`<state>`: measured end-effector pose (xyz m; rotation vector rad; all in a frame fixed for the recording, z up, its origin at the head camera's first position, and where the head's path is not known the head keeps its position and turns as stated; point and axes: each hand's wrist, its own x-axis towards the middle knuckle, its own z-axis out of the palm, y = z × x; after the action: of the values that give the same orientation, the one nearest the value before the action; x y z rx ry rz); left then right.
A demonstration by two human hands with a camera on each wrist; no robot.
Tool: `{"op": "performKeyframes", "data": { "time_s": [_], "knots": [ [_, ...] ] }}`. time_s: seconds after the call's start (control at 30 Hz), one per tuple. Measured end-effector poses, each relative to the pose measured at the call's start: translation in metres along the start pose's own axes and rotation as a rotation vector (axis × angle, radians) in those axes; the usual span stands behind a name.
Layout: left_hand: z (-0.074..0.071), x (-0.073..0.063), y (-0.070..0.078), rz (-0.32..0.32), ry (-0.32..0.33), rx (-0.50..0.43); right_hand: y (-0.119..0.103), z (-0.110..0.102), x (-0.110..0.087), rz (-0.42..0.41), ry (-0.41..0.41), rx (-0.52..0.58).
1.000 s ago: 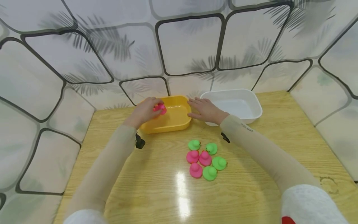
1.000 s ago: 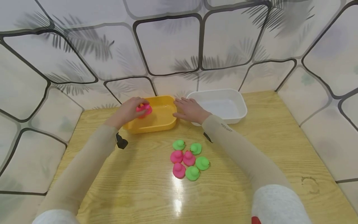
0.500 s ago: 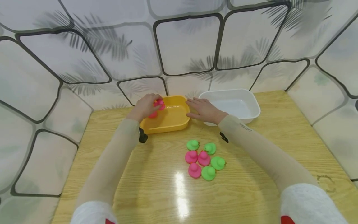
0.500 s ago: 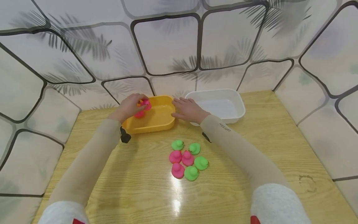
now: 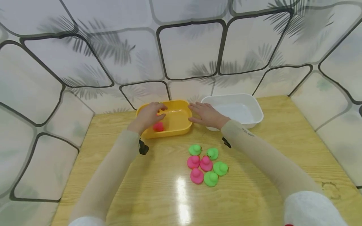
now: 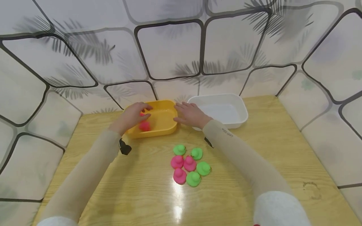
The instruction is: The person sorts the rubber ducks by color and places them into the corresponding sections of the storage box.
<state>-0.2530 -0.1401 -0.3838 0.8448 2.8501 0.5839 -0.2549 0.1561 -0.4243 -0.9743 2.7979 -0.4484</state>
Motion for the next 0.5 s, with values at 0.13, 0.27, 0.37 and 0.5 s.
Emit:
{"op": "performKeyframes", "data": {
  "time_s": [0.13,0.27,0.37,0.5],
  "knots": [
    [0.001,-0.011,0.009,0.046,0.024,-0.008,0.001,0.001,-0.001,-0.001,-0.001,-0.014],
    [0.004,-0.024,0.019,0.124,0.079,0.003,0.001,0.0,-0.001,-0.003,-0.002,-0.031],
    [0.01,-0.037,0.029,0.184,0.13,0.017,0.001,-0.001,-0.001,0.002,-0.008,-0.025],
    [0.021,-0.056,0.042,0.249,0.165,0.009,-0.001,-0.001,-0.001,0.003,-0.009,-0.017]
  ]
}}
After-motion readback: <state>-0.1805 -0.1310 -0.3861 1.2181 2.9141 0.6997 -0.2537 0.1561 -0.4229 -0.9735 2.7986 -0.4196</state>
